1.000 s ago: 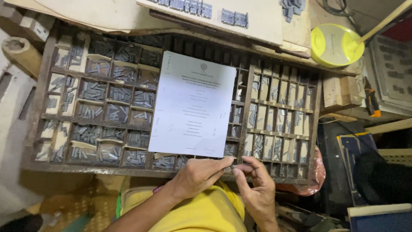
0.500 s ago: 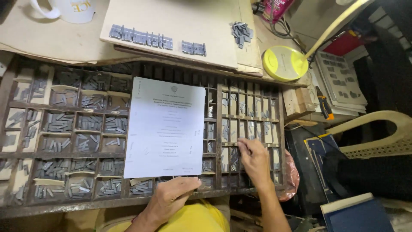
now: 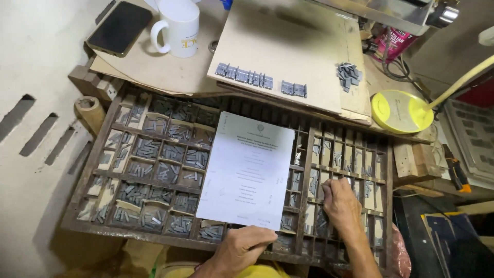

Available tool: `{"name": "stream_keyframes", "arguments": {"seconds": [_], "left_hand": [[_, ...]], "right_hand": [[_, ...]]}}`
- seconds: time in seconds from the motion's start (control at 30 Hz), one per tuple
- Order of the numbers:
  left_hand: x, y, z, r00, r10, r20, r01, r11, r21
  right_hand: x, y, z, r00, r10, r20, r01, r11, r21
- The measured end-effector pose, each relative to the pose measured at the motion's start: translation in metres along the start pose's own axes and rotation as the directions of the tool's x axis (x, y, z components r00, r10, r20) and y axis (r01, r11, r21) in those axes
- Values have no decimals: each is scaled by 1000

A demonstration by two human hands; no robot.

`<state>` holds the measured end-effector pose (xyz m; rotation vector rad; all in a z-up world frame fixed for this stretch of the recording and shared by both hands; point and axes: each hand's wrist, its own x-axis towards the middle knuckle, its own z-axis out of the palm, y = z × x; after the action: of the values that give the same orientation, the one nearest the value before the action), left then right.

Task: Manually arranging metal type characters from a type case onto a layout board for printing based on a reference document.

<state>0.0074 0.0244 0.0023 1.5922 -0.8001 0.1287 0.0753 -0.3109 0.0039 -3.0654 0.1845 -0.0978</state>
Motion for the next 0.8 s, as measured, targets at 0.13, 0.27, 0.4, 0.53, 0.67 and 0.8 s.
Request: {"name": "stream_keyframes", "arguments": {"seconds": [0.13, 0.27, 0.4, 0.53, 0.67, 0.8], "left_hand": [[-2, -2, 1, 1000, 7, -14, -7, 1000, 3], [1, 0, 1, 999, 35, -12, -35, 999, -5], [1, 0, 1, 998, 59, -25, -58, 998, 26], [5, 8, -1, 999, 44, -25, -44, 999, -21], [7, 8, -1, 997, 57, -55, -57, 998, 8], [13, 9, 5, 977, 130, -167, -97, 976, 196]], "right_hand": [[-24, -10, -21, 977, -24, -211, 98, 933, 347], [-68, -52, -44, 973, 225, 57, -181, 584, 791], [-104, -82, -45, 884, 330, 331, -424, 268, 865], [-121, -94, -38, 868, 392, 304, -428, 281, 859], [-131, -101, -38, 883, 402, 242, -349, 216, 912], [-141, -101, -36, 908, 378, 180, -280, 227, 933]]}}
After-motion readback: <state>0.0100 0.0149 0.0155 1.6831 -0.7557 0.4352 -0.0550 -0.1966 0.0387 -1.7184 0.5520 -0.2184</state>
